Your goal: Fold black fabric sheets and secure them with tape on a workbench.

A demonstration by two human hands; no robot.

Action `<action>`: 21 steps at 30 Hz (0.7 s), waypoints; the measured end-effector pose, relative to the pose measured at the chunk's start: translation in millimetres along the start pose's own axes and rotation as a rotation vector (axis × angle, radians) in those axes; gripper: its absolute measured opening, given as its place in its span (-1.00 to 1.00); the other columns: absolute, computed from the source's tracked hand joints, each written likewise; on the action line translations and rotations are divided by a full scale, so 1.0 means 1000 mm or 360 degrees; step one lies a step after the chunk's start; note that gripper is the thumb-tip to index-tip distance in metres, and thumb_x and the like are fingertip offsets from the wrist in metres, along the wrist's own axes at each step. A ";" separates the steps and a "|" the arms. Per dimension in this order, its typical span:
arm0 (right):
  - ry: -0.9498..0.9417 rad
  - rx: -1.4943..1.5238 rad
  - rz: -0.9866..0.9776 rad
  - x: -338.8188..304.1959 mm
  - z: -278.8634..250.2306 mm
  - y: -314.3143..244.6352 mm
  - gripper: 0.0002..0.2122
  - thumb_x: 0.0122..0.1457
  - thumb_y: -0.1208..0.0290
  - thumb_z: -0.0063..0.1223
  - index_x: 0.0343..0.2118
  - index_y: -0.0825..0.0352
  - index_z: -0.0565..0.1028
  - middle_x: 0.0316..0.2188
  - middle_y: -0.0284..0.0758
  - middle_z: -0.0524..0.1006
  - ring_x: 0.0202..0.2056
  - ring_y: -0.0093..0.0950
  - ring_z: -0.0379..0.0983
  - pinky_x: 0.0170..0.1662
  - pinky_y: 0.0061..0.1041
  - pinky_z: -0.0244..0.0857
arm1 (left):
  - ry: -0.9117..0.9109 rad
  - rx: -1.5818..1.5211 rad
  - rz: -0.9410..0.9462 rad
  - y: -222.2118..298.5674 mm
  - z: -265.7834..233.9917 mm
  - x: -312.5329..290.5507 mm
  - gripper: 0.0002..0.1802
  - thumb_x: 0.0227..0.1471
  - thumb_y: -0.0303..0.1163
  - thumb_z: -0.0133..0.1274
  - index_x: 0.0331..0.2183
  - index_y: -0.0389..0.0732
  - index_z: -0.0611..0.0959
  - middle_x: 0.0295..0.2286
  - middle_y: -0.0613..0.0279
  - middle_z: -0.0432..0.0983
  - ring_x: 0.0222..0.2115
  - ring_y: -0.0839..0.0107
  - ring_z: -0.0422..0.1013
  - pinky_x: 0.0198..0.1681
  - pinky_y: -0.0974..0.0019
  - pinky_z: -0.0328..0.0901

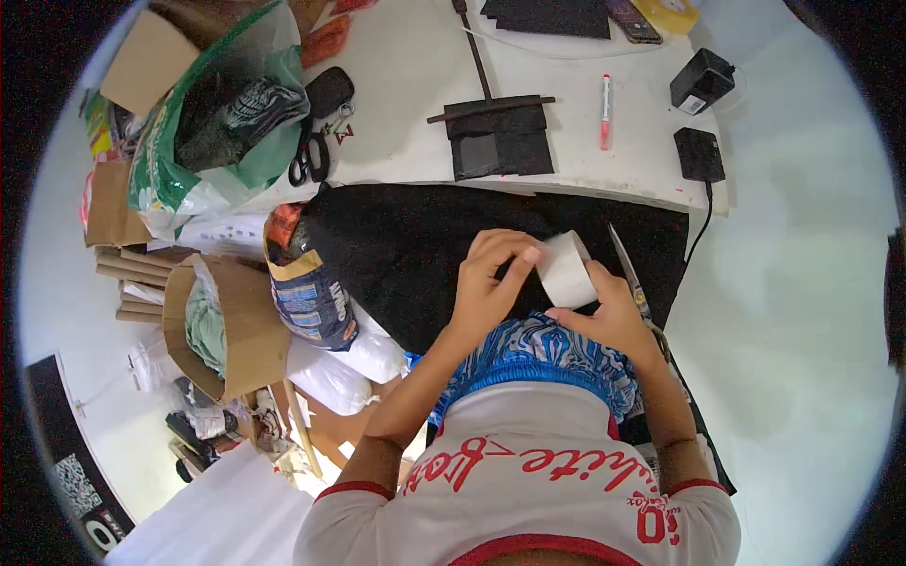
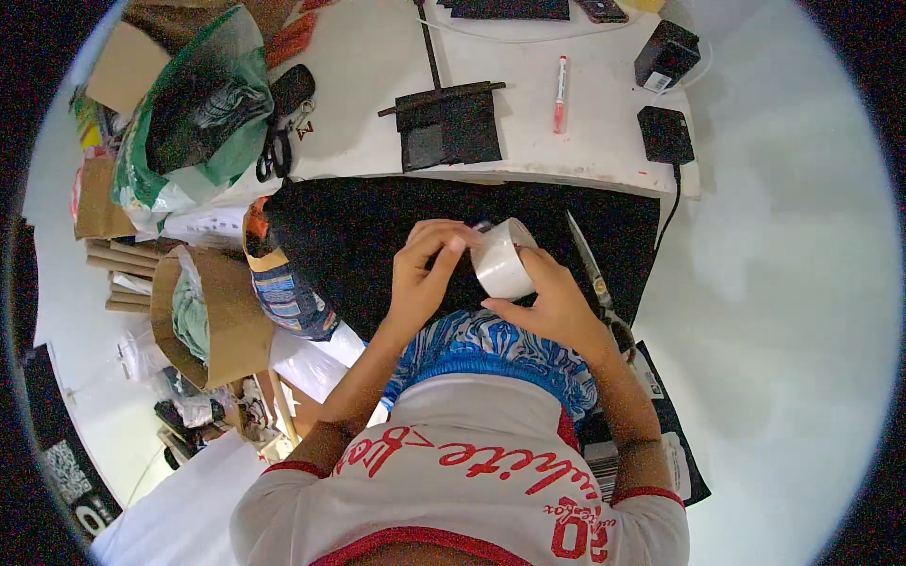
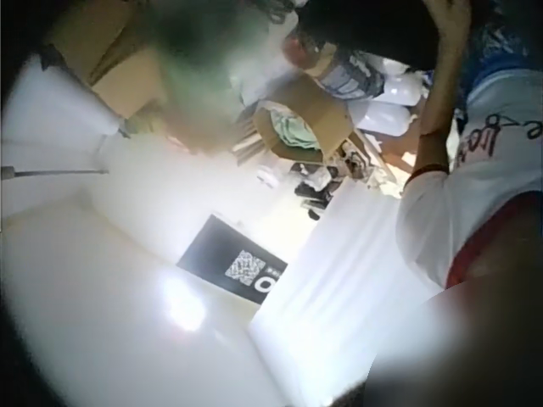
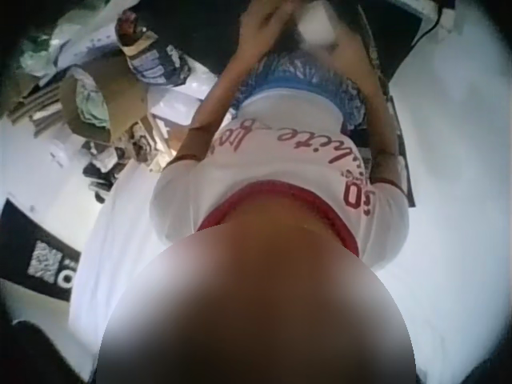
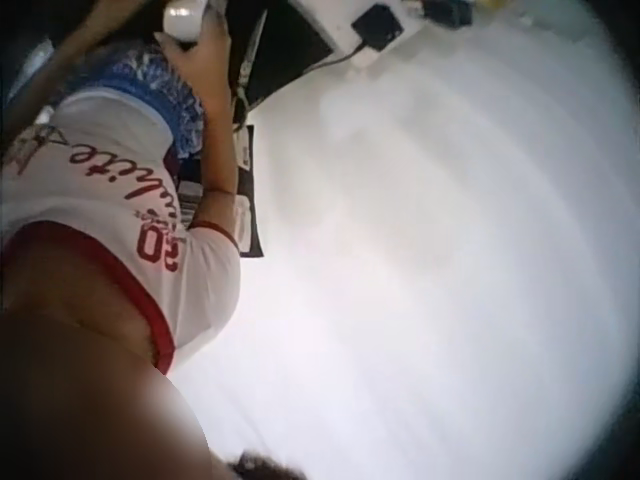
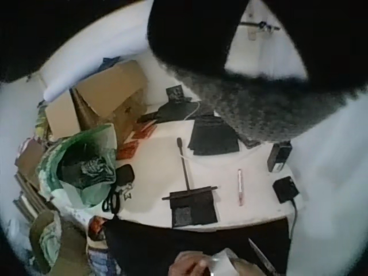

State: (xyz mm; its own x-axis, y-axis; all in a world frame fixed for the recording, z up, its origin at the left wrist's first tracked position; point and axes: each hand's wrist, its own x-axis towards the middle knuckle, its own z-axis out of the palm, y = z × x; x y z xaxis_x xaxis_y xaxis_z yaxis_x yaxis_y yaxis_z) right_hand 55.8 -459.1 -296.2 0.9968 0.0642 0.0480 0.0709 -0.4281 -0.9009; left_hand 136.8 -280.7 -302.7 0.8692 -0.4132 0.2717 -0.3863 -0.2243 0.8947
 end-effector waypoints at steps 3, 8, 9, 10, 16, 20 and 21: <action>-0.0012 -0.0048 -0.0069 -0.010 0.005 -0.003 -0.48 -0.19 0.39 0.36 -0.13 0.42 0.39 -0.39 -0.24 0.52 -0.37 -0.49 0.49 -0.31 -0.55 0.34 | -0.0092 -0.0575 -0.0441 -0.003 -0.003 -0.012 -0.91 0.00 -0.48 0.05 -0.44 -0.27 0.63 -0.36 0.18 0.52 -0.25 0.35 0.39 -0.07 0.30 0.22; -0.0051 -0.0011 0.0017 -0.029 0.015 -0.018 -0.47 -0.16 0.39 0.33 -0.09 0.43 0.38 -0.39 -0.24 0.53 -0.37 -0.50 0.49 -0.31 -0.55 0.34 | -0.0120 -0.0186 -0.0186 0.009 -0.013 -0.029 -0.91 0.00 -0.47 0.08 -0.43 -0.27 0.64 -0.38 0.17 0.52 -0.35 0.41 0.43 -0.24 0.41 0.31; -0.0064 -0.0001 0.0019 -0.032 0.016 -0.021 -0.47 -0.15 0.39 0.33 -0.09 0.43 0.38 -0.40 -0.24 0.53 -0.37 -0.51 0.49 -0.31 -0.54 0.34 | -0.0115 -0.0185 -0.0177 0.012 -0.015 -0.032 -0.91 0.00 -0.47 0.08 -0.43 -0.27 0.64 -0.38 0.17 0.52 -0.35 0.41 0.43 -0.24 0.41 0.31; -0.0062 -0.0005 0.0010 -0.035 0.018 -0.025 -0.47 -0.15 0.39 0.33 -0.09 0.43 0.38 -0.40 -0.24 0.53 -0.37 -0.51 0.49 -0.31 -0.54 0.34 | -0.0008 -0.0093 -0.0141 0.016 -0.017 -0.034 -0.91 -0.02 -0.48 0.10 -0.41 -0.27 0.66 -0.39 0.18 0.54 -0.37 0.43 0.44 -0.28 0.43 0.32; -0.0053 0.0077 -0.0016 -0.046 0.029 -0.056 -0.51 -0.14 0.38 0.32 -0.13 0.43 0.38 -0.42 -0.26 0.53 -0.41 -0.54 0.48 -0.35 -0.56 0.33 | 0.0305 0.0101 0.0050 0.040 -0.028 -0.052 -0.87 -0.03 -0.52 0.10 -0.36 -0.28 0.68 -0.38 0.15 0.58 -0.37 0.42 0.49 -0.29 0.43 0.35; -0.0044 0.0110 0.0020 -0.054 0.039 -0.077 -0.57 -0.14 0.37 0.34 -0.23 0.43 0.40 -0.50 -0.31 0.53 -0.46 -0.59 0.46 -0.38 -0.58 0.31 | 0.0491 -0.0063 0.0128 0.051 -0.033 -0.068 -0.87 -0.06 -0.53 0.12 -0.38 -0.33 0.67 -0.40 0.08 0.59 -0.44 0.35 0.53 -0.30 0.40 0.38; -0.0012 0.0149 0.0000 -0.056 0.041 -0.082 -0.59 -0.14 0.36 0.34 -0.26 0.43 0.40 -0.52 -0.33 0.52 -0.49 -0.61 0.46 -0.39 -0.60 0.31 | 0.0497 -0.0062 0.0139 0.058 -0.037 -0.068 -0.87 -0.06 -0.53 0.12 -0.38 -0.33 0.67 -0.40 0.08 0.59 -0.44 0.35 0.53 -0.30 0.40 0.38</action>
State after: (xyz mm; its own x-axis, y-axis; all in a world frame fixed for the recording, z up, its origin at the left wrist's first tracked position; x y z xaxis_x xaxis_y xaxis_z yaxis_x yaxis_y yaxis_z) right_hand -7.3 -390.4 -242.7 0.9965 0.0709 0.0452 0.0668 -0.3419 -0.9374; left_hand 66.8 -232.8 -256.4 0.8883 -0.1374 0.4382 -0.4566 -0.1634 0.8745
